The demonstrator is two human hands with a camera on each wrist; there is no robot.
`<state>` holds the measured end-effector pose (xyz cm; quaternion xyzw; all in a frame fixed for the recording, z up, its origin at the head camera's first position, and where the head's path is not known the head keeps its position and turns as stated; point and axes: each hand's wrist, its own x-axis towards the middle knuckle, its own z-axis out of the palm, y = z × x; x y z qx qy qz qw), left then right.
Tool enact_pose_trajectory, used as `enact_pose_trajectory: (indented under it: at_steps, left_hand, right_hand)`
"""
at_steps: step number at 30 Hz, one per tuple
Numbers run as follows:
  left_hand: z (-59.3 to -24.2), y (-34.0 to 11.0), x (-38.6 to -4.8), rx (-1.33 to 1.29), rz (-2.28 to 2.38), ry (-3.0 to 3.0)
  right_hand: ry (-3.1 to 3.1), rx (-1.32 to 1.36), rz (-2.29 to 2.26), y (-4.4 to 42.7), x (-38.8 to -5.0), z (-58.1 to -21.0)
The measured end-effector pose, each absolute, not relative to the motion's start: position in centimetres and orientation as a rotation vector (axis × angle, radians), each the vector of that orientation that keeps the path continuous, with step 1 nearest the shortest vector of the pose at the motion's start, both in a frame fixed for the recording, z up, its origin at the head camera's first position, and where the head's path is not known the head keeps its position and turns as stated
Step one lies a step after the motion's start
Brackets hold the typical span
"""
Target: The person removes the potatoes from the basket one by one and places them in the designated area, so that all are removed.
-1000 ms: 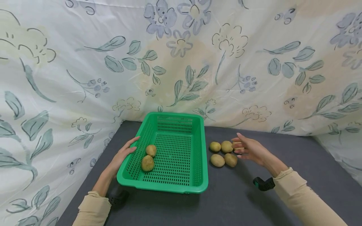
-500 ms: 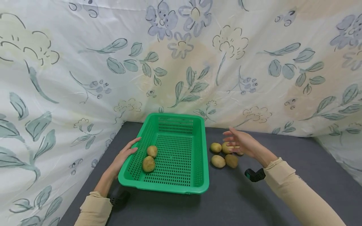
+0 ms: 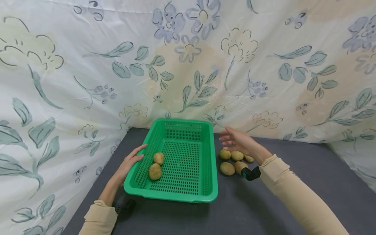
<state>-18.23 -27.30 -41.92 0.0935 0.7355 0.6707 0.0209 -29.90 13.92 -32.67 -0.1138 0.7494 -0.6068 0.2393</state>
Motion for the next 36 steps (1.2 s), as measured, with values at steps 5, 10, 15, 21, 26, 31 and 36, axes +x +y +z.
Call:
enact_pose_trajectory:
  at_steps: [5, 10, 15, 21, 26, 31, 36]
  left_hand:
    - [-41.9, -27.2, -18.2, 0.272, 2.085, 2.313]
    - [-41.7, -27.1, -18.4, 0.248, 2.106, 2.339]
    - [-41.5, -27.2, -18.5, 0.247, 2.110, 2.384]
    - [-41.7, -27.4, -18.4, 0.243, 2.093, 2.416]
    - [-41.7, -27.4, -18.4, 0.264, 2.081, 2.445]
    - [-41.7, -27.4, -18.3, 0.283, 2.054, 2.495]
    - [-41.6, -27.4, -18.2, 0.310, 1.992, 2.590]
  right_hand:
    - [2.014, -0.310, -1.684, 12.5, -30.1, -32.4]
    - [1.995, -0.314, -1.718, 11.3, -30.2, -32.0]
    - [2.000, -0.311, -1.724, 9.9, -30.3, -31.8]
    - [1.979, -0.312, -1.736, 8.0, -30.4, -31.7]
    - [1.970, -0.304, -1.744, 6.9, -30.6, -31.8]
    - [1.984, -0.305, -1.739, 6.2, -30.7, -31.9]
    - [1.991, -0.275, -1.725, 5.5, -31.1, -32.3]
